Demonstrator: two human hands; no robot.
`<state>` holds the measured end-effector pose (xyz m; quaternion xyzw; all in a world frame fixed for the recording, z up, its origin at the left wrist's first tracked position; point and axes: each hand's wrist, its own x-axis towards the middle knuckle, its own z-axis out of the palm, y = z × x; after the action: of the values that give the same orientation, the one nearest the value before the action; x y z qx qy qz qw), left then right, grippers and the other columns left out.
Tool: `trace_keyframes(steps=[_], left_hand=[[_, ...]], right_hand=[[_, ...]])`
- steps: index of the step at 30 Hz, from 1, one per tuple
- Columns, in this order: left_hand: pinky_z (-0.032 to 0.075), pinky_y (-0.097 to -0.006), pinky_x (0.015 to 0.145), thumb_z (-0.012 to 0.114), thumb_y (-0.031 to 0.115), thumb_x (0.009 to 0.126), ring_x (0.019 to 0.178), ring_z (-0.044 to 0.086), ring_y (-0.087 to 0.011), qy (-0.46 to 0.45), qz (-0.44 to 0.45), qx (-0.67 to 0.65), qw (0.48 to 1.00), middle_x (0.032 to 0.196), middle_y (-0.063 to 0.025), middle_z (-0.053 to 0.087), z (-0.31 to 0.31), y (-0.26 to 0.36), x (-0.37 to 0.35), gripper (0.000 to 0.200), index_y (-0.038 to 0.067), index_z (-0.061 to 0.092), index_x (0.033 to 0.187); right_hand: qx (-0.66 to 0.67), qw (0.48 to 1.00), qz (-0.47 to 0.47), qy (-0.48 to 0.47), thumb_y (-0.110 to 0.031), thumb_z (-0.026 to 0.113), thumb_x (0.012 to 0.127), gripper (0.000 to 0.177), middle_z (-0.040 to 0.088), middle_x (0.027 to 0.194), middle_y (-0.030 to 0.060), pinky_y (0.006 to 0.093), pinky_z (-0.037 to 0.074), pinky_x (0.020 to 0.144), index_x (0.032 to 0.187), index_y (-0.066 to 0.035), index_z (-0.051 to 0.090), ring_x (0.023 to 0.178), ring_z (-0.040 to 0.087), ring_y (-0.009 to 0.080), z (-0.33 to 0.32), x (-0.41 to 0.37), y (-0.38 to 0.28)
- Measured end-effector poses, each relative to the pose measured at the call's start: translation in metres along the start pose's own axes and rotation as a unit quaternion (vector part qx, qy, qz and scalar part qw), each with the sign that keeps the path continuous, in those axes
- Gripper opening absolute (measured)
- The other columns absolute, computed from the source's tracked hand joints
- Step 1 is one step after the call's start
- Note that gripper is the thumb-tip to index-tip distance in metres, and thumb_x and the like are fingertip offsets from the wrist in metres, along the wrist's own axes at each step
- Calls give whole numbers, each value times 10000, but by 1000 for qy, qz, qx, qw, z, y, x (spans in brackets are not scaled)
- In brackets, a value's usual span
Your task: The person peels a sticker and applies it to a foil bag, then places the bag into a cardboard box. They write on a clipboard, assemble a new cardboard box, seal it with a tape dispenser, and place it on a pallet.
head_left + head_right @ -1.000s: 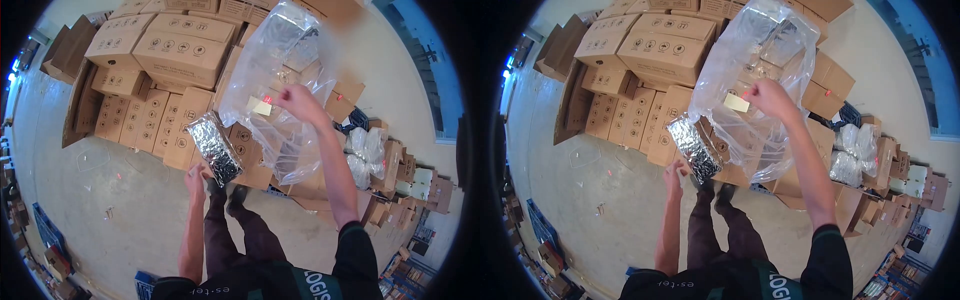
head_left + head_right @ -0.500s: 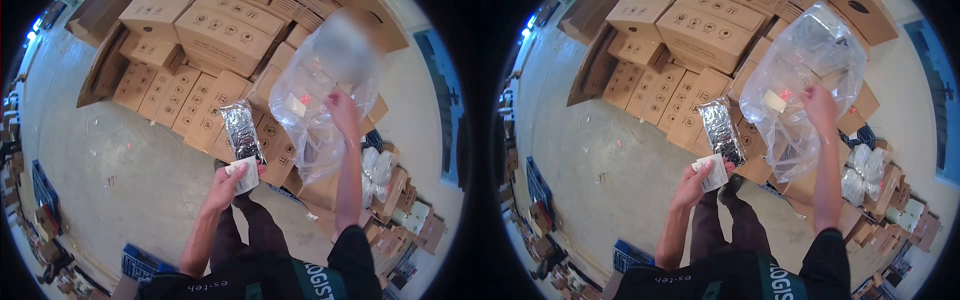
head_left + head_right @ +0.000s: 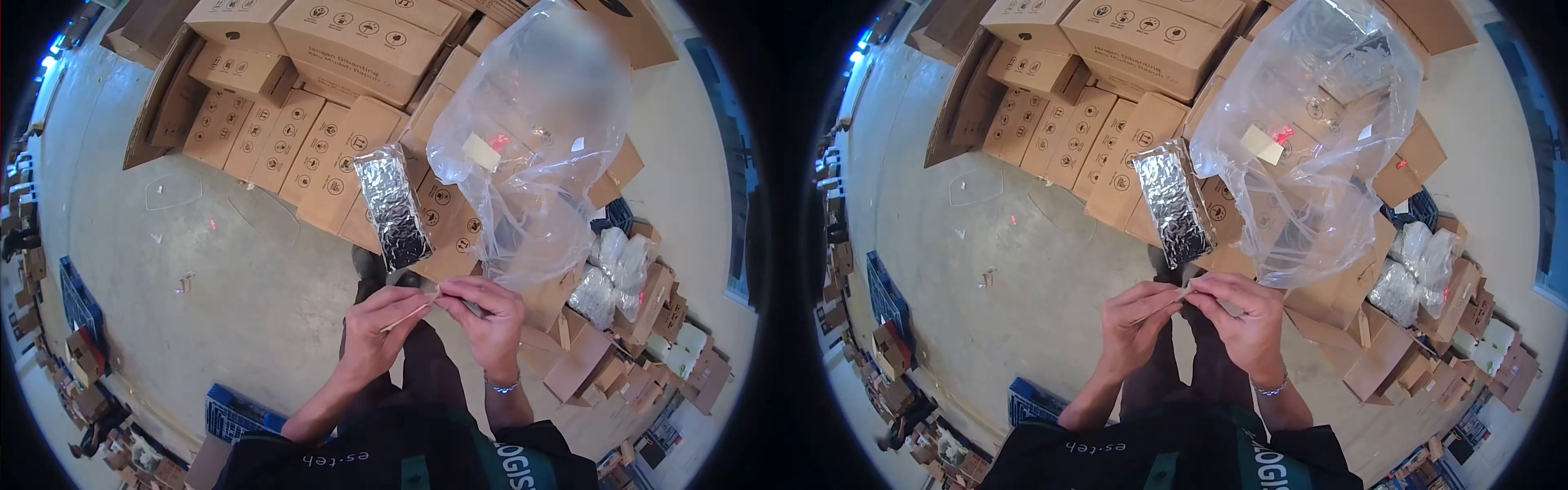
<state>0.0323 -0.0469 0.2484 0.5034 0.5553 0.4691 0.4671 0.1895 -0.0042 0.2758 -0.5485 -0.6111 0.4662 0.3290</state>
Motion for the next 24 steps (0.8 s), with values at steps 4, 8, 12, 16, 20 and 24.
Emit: trace_keyframes(steps=[4,8,12,16,20,24], left_hand=[[516,-294,672,676,-47,738,787,646,-223,-33,73,58,995,893,-108,665,-8,5,3,234,26,698,959],[523,-310,674,701,-19,669,795,648,-231,-40,136,99,985,901,-83,667,-17,5,0,291,44,702,952],[527,-319,665,704,28,633,794,646,-243,-31,186,130,973,906,-76,668,-22,7,-2,326,53,705,957],[530,-320,659,703,43,641,791,646,-250,-31,193,136,971,906,-76,668,-26,9,-6,318,55,706,958],[529,-324,672,700,56,631,820,631,-259,-42,207,136,968,925,-92,653,-31,11,-7,371,27,681,1000],[530,-325,667,711,35,625,805,635,-262,-7,206,131,970,920,-95,654,-33,12,-9,368,27,684,992]], right_hand=[[35,997,44,-52,24,735,701,162,688,851,92,262,513,686,855,1,689,770,669,187,-12,-1,1],[34,994,-42,-99,36,726,685,151,683,840,82,273,512,674,799,-15,642,760,667,188,-14,1,1],[15,988,-112,-105,76,717,636,198,670,797,96,274,509,660,779,-20,619,724,650,186,-11,2,-3],[-8,983,-142,-113,54,727,630,204,669,793,87,276,503,645,760,-42,602,716,647,190,-10,3,-9],[-6,981,-153,-120,42,726,628,215,670,790,85,282,503,634,762,-48,584,709,644,191,-6,3,-11],[47,985,-143,-89,58,724,646,243,672,813,77,287,506,609,816,-44,583,687,641,205,0,-2,-11]])
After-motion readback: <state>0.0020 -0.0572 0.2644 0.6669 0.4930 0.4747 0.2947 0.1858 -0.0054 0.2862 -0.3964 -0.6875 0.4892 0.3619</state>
